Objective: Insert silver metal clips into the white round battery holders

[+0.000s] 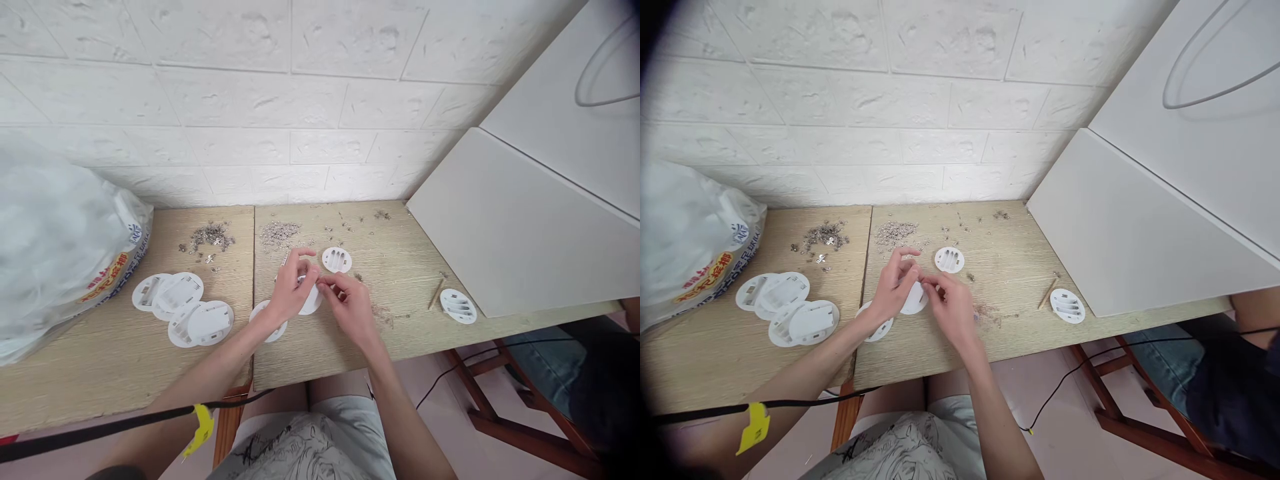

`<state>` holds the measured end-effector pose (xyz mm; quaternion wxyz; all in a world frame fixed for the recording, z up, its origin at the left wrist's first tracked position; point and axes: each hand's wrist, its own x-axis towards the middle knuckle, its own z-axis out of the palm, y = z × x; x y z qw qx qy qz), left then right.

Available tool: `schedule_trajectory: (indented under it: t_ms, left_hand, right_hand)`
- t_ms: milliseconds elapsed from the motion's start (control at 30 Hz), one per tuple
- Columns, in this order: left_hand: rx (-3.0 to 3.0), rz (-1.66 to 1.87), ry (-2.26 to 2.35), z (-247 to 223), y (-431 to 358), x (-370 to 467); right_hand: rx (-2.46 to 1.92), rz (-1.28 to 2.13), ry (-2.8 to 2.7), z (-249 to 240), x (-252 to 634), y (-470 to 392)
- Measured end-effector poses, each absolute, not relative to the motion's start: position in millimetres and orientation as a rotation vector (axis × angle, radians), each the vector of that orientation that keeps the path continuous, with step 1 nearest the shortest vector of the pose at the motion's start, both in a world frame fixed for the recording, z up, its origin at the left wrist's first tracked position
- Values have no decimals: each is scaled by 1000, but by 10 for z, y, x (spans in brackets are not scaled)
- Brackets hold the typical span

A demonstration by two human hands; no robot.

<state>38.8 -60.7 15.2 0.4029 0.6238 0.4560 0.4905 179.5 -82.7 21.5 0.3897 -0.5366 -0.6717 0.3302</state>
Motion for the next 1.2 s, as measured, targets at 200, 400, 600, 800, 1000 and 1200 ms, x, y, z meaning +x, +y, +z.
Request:
schedule_trajectory:
  t_ms: [200, 400, 600, 800, 1000, 1200]
  left_hand:
    - [1337, 1197, 1145, 124, -566, 413]
    - [1285, 1169, 1129, 103, -559, 422]
    - [1457, 1172, 1217, 186, -607, 416]
    - [1418, 1185, 1212, 214, -613, 399]
    - [1235, 1176, 1174, 176, -545, 371]
    - [1139, 1149, 1140, 169, -530, 355]
  right_hand:
    - [-1302, 1117, -1483, 224, 1890, -823]
    - [-1379, 1015, -1485, 245, 1885, -836]
    - [-1384, 922, -1615, 237, 1843, -836]
    - [-1364, 816, -1698, 232, 1762, -847]
    - [-1249, 632, -1728, 141, 1680, -895]
    - [-1139, 508, -1723, -14, 1631, -905]
